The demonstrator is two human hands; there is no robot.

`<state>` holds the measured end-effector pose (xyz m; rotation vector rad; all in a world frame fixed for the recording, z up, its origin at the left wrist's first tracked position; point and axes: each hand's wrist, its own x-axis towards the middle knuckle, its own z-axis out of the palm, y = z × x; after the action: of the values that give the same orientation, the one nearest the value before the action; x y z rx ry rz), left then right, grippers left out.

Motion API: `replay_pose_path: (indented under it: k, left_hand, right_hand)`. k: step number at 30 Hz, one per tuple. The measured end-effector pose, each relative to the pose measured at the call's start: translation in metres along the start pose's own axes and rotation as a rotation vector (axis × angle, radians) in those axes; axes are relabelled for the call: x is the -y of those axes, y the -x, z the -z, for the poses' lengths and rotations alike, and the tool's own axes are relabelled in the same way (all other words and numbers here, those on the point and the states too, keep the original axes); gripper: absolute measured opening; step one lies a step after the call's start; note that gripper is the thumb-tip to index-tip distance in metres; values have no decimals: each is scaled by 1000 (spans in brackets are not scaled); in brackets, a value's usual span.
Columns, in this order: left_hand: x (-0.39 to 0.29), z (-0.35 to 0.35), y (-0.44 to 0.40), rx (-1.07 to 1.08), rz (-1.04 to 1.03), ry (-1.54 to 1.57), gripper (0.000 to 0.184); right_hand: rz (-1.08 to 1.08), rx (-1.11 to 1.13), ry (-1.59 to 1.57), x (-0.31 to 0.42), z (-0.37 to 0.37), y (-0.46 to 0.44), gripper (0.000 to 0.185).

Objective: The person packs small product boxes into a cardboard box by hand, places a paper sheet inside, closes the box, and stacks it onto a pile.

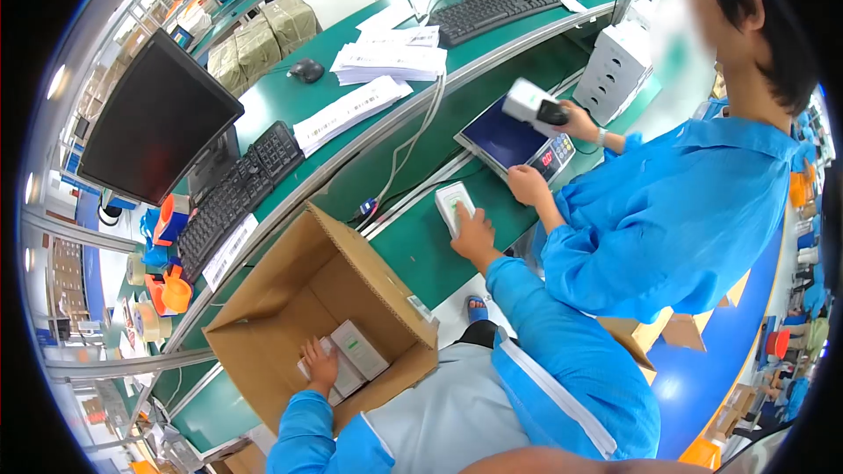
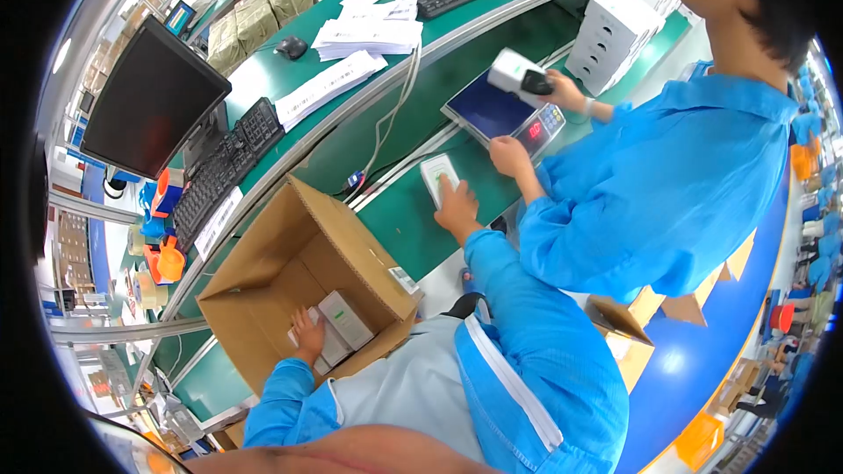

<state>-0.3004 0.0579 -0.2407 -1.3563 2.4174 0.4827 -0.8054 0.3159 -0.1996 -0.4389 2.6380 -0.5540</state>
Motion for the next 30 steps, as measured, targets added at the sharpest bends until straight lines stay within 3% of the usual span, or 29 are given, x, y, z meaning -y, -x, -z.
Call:
replay_pose_path:
  k: [1,6,8,12,15,19,20,22,24,27,29,30]
  left_hand:
    - [-4,2,-5,20,-25,-77,85]
    - [-6,15,-15,-93,-410,-401,81]
    - [-16,9,-5,-195,-561,-458,79]
    - [-30,6,19,-163,-677,-348,86]
    - [-54,33,22,-55,-750,-173,83]
    - [-39,40,8,-12,-786,-53,80]
    - [-45,44,-2,119,-612,482,78]
    - [-110,130,9,386,-141,1502,74]
    - [-131,195,47,785,-382,2225,66]
    - [-161,179,35,259,-385,1880,60]
    - [-145,136,-11,487,-130,1806,57]
    - [-140,108,-35,598,-5,1759,55]
  right_hand:
    - [-60,39,-144,13,12,-1,98]
    - [559,-365,-839,100,52,74,89]
    - [891,-520,-809,145,91,136,89]
    - [1291,-264,-732,190,115,219,79]
    - [1277,-57,-667,205,106,244,80]
    - [1063,-15,-470,203,82,253,79]
    - [1014,-31,-398,201,78,253,80]
    - [928,-26,-292,201,72,251,82]
    - [863,30,-210,199,69,252,83]
    - [982,243,-132,187,63,250,80]
    - [1131,339,-22,172,61,243,68]
    - [1183,336,-125,164,68,239,64]
